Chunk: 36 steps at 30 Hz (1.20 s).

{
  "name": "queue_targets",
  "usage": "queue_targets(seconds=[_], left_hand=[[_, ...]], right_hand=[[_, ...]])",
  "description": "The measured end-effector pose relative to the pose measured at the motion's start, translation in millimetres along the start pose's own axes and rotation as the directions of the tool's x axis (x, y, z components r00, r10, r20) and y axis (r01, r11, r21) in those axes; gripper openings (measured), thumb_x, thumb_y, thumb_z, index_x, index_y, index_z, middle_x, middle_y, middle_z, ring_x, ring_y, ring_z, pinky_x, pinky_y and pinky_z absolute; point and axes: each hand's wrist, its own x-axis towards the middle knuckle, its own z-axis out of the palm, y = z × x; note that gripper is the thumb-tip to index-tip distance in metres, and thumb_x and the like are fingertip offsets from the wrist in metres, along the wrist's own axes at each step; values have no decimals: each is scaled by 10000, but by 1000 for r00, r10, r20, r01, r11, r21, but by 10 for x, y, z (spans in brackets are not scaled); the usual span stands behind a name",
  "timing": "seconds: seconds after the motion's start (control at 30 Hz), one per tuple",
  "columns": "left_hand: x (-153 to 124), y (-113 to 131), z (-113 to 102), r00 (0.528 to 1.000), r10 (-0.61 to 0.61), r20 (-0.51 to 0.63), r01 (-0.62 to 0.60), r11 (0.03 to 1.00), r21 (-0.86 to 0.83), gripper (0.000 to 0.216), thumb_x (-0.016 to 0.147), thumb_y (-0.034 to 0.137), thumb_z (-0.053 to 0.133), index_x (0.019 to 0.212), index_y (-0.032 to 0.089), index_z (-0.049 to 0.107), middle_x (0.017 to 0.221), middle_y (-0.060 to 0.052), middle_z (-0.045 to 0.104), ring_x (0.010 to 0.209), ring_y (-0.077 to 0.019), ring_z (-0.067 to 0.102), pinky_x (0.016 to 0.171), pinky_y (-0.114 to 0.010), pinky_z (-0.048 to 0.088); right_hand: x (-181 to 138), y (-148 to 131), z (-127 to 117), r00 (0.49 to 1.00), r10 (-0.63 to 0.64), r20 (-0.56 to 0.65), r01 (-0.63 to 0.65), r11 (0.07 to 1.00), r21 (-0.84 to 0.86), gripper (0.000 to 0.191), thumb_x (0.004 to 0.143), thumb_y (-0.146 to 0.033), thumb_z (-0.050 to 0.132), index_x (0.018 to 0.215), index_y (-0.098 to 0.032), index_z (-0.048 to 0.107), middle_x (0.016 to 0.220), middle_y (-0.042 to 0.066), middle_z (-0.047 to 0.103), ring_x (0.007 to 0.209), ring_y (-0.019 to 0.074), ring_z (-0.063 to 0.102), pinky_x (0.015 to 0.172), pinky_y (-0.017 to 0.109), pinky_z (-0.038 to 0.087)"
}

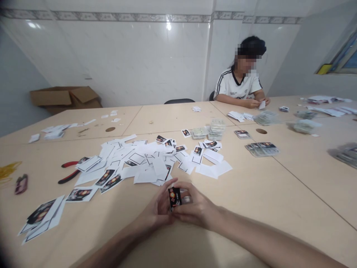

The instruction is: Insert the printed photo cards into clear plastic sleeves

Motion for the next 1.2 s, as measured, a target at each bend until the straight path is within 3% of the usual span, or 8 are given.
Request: queue_targets(seconds=[0.27,0.53,1.2], left_hand=[[4,6,4,1000,-5,-1,5,1000,-7,833,520,-3,653,1212,287,291,1227,-93,387,1134,-260,365,852,-353,356],[6,15,11,1000,-18,-6,18,1000,-12,821,529,21,666,1206,298,295,1235,-81,387,1129,-260,373,852,-352,359],[0,29,14,1000,-31,-1,31,1000,-1,836,525,-18,636,1210,301,277,1236,-82,375,1128,-258,372,814,-323,378]], right_hand=[[-5,28,-9,999,40,17,-40,999,37,547,657,-252,645,1128,-282,369,959,43,538,870,180,566,640,296,492],[-12,9,-8,996,-86,3,85,992,-92,504,683,-258,619,1132,-291,392,939,46,551,821,162,574,602,280,488],[-17,58,-54,994,-98,53,104,983,-150,496,699,-257,607,1141,-311,390,992,44,516,887,161,544,677,298,488]])
